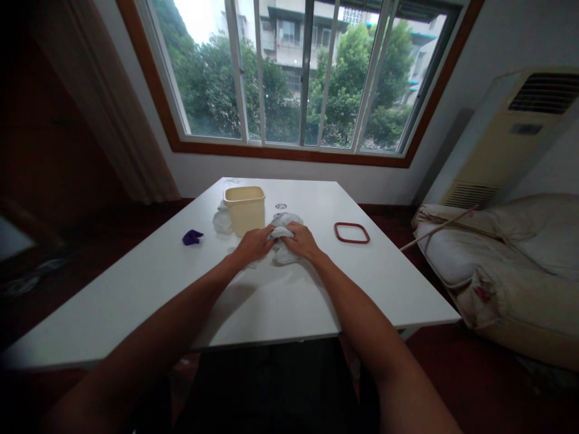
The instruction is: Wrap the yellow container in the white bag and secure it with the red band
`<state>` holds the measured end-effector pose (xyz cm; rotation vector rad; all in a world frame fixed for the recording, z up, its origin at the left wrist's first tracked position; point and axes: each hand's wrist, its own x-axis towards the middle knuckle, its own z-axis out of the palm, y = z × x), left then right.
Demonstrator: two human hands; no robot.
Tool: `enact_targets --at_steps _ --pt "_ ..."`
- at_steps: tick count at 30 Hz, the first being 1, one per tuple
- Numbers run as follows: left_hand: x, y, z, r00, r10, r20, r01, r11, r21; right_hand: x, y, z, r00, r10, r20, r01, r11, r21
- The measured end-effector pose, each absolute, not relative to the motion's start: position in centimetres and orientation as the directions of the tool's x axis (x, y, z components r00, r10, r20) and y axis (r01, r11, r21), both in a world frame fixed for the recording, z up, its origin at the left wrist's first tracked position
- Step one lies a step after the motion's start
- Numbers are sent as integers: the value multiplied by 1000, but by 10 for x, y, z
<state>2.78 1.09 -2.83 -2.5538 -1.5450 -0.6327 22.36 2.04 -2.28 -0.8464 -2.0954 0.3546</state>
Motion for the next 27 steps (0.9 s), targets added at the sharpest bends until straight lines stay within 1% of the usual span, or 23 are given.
enact_targets --at_steps 3,6,8,11,14,16,18,20,22,25,27 --pt "31 10 -31 388 838 383 862 -477 170 216 15 -22 -373 703 605 395 711 -582" --pt "33 10 -34 378 852 363 855 -472 217 209 13 -26 -317 760 567 379 650 -659" --pt "33 9 -35 384 858 341 844 -475 247 205 12 -29 -288 790 541 388 613 -689" --pt "32 9 -35 398 860 320 836 -483 259 203 12 -30 -243 814 528 448 577 -683" --pt "33 7 -35 401 846 352 816 -505 283 204 12 -29 -223 820 527 475 563 -676" --pt "35 5 -34 390 832 395 781 -526 337 205 14 -28 -210 830 516 425 553 -716" --pt "36 3 -33 383 811 442 717 -563 412 206 17 -29 -197 851 486 318 525 -790" --pt "36 2 -33 384 789 480 634 -603 485 207 18 -30 -184 877 443 197 475 -858" --pt "35 2 -33 392 772 500 557 -631 539 208 19 -31 -185 906 380 111 403 -908" --pt "32 4 -34 412 764 497 486 -645 589 209 20 -32 -231 936 266 48 285 -957" --pt "31 5 -35 426 777 464 462 -628 627 211 22 -33 -274 937 214 38 233 -972"
